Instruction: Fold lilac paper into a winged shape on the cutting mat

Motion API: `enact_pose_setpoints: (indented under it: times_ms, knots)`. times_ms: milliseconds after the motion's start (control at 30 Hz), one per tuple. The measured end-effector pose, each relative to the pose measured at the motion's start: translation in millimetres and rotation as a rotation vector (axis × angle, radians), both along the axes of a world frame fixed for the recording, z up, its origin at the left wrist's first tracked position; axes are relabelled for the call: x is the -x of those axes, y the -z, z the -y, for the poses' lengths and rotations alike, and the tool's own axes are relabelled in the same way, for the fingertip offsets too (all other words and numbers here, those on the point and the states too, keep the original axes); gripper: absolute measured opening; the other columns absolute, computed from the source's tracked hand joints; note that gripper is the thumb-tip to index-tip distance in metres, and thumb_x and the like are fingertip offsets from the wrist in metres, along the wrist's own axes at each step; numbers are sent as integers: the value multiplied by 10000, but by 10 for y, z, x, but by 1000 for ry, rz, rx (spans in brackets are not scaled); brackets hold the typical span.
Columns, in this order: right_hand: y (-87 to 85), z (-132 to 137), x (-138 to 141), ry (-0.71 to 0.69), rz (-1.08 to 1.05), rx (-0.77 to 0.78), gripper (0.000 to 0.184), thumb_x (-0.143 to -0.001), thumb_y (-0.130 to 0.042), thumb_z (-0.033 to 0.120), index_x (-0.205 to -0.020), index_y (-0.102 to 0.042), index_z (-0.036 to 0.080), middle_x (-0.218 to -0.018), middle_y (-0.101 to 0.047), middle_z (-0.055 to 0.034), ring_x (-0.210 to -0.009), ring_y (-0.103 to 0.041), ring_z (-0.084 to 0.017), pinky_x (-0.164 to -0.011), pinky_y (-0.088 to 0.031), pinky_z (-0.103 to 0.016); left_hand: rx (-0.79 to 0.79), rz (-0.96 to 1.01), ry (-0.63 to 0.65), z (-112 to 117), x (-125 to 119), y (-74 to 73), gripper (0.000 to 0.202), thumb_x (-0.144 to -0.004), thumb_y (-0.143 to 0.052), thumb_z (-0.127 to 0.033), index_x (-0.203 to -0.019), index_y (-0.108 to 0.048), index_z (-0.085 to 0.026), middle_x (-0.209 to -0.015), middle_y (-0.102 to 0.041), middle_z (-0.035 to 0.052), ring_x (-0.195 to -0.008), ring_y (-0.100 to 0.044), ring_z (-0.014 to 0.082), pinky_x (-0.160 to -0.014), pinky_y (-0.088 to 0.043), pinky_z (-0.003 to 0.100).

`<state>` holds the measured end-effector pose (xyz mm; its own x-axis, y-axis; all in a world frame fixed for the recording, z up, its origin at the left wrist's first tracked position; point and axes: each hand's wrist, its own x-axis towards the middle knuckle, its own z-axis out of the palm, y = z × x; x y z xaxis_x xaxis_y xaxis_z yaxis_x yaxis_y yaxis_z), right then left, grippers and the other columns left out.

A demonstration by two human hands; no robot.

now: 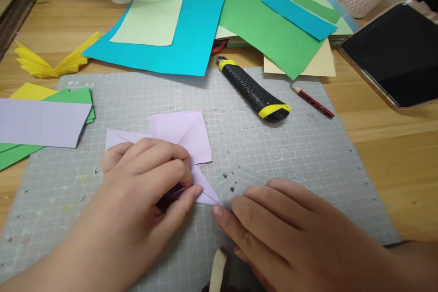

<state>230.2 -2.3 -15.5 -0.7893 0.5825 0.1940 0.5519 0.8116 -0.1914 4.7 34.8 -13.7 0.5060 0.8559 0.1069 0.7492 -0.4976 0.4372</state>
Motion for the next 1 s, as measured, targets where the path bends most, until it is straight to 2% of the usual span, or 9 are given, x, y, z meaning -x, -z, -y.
enact_pose_setpoints:
  times_ms: [533,767,1000]
  knots:
    - [22,5,12,9,-3,65,311,-970,-385,88,-1025,-689,133,-872,-698,-54,-794,-612,-189,-695,-478,-375,9,-8,-3,0,-9,15,135,-875,-514,-261,-747,-554,-256,-883,-652,-18,-858,-579,225,-769,-313,432]
    - [-6,38,1,60,-62,23,316,-944,-408,98,-975,-719,140,-839,-714,-67,-738,-615,-209,-635,-480,-384,11,-6,1,9,11,14,122,-871,-522,-247,-753,-552,-252,-885,-645,-18,-866,-570,221,-768,-314,433]
    - [-15,-19,39,61,-73,60,313,-935,-416,84,-919,-726,114,-737,-675,-64,-724,-608,-204,-635,-489,-374,15,-6,7,6,-1,4,115,-870,-526,-255,-759,-555,-255,-892,-643,-19,-873,-569,223,-773,-317,436]
